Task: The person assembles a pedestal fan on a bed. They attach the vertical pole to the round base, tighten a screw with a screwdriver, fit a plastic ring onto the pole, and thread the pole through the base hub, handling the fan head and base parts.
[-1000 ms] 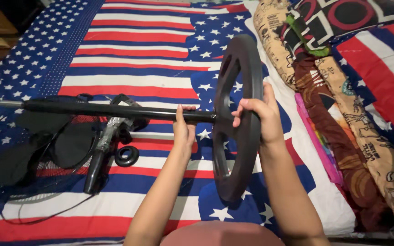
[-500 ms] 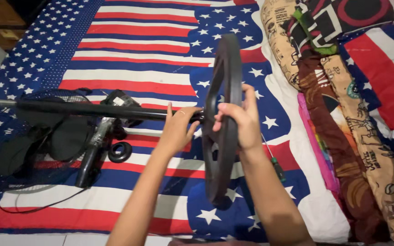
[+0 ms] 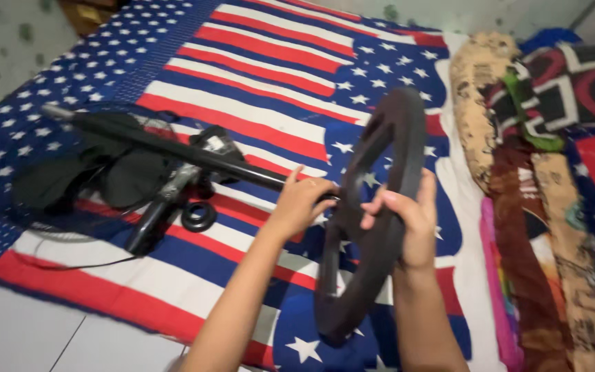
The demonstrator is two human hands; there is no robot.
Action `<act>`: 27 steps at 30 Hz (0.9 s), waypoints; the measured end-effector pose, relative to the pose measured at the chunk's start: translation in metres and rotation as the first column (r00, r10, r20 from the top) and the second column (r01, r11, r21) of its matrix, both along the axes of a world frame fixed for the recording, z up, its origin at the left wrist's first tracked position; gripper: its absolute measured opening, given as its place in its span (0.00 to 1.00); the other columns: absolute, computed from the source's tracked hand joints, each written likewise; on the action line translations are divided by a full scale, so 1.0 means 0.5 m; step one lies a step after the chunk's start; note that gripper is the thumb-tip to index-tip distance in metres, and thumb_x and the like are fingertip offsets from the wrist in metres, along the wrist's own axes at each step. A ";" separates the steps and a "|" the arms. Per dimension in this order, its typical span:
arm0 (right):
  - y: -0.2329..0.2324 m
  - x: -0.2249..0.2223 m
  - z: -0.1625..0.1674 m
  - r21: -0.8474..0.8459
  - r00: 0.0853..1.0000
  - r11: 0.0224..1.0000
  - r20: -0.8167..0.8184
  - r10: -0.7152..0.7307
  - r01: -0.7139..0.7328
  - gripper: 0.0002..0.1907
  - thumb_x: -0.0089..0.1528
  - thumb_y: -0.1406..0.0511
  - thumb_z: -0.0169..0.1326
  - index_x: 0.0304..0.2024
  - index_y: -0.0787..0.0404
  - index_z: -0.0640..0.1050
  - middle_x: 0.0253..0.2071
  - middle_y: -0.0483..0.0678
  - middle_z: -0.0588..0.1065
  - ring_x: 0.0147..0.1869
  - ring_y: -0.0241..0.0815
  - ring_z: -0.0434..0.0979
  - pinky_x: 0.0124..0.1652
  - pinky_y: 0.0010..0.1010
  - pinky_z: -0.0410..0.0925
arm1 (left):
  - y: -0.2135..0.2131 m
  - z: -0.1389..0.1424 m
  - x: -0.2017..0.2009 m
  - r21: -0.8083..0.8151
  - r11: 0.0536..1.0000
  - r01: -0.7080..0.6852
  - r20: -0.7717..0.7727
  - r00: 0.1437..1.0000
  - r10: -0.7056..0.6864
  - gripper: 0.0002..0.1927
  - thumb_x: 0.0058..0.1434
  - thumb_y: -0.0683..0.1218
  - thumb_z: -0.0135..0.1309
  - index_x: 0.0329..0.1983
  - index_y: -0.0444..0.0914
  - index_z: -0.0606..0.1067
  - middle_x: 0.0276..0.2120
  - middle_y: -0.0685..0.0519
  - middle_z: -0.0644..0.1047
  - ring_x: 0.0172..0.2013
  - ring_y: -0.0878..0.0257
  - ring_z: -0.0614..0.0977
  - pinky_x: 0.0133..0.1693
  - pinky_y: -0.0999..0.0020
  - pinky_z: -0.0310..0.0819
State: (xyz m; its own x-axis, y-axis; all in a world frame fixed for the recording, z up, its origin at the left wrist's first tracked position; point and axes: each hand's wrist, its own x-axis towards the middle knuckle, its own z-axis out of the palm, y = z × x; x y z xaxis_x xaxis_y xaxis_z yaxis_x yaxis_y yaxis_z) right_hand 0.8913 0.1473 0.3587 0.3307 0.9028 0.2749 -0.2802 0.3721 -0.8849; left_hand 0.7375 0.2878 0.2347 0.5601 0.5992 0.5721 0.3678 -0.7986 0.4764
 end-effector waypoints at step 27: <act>0.067 -0.061 -0.015 -0.266 0.986 0.958 -0.096 -0.138 0.108 0.44 0.51 0.70 0.61 0.67 0.56 0.56 0.37 0.53 0.75 0.33 0.42 0.77 0.37 0.32 0.73 | 0.066 0.035 -0.016 -0.368 0.929 0.045 0.056 0.998 -0.026 0.05 0.54 0.48 0.64 0.31 0.44 0.80 0.44 0.58 0.84 0.50 0.59 0.82 0.65 0.38 0.44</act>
State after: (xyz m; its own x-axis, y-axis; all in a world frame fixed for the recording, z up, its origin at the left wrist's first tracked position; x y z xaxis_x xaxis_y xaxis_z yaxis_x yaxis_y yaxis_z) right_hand 0.8609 0.1809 0.3514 0.4587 0.8885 -0.0084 -0.3495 0.1717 -0.9211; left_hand 0.7294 0.3209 0.2520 0.5616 0.7534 0.3421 0.3108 -0.5753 0.7566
